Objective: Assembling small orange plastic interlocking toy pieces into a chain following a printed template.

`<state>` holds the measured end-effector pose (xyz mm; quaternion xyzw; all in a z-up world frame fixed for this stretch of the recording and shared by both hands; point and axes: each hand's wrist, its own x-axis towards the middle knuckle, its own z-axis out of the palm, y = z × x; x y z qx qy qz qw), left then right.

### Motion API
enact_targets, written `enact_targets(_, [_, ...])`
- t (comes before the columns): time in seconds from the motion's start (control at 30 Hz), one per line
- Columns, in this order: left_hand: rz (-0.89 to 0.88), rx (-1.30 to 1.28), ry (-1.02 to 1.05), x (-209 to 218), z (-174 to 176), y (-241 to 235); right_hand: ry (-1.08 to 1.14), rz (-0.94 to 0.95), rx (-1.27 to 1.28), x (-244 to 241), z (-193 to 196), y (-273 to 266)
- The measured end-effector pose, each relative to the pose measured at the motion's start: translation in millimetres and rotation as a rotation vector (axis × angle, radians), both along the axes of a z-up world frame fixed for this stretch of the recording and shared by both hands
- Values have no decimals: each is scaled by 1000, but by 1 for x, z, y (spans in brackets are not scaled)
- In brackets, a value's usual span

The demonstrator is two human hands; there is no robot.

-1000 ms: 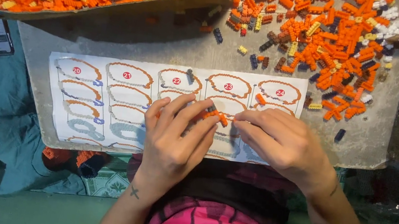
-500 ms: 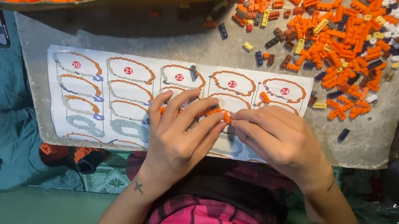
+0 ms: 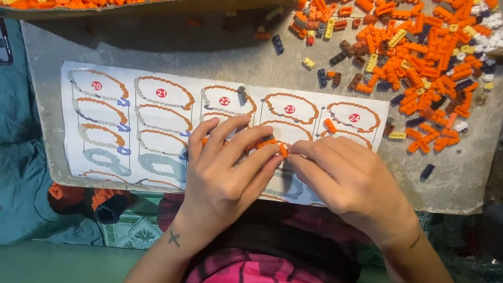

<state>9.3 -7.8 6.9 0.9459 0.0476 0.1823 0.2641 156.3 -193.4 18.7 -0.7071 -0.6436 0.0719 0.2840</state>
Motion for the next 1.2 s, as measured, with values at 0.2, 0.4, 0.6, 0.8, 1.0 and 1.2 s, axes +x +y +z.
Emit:
enact_targets(0.2, [3,-13,-13,0,-1,-1,-179,9,-81,-6,11,8])
enact_targets(0.4, [2,-16,3,-1,-1,0,-122,3,-146,-2,12,6])
enact_targets(0.6, [8,-11,4,0,1,-2,-78,-73,-123,22,29,8])
enact_targets(0.8, [28,46,54,-1,3,-6,-255,-353,-93,56,31,20])
enact_targets(1.0, [31,33,84,-3,2,-6,-375,-422,-106,75,13,41])
enact_targets(1.2, [8,-51,116,-8,5,-4,-444,-524,-156,111,-12,26])
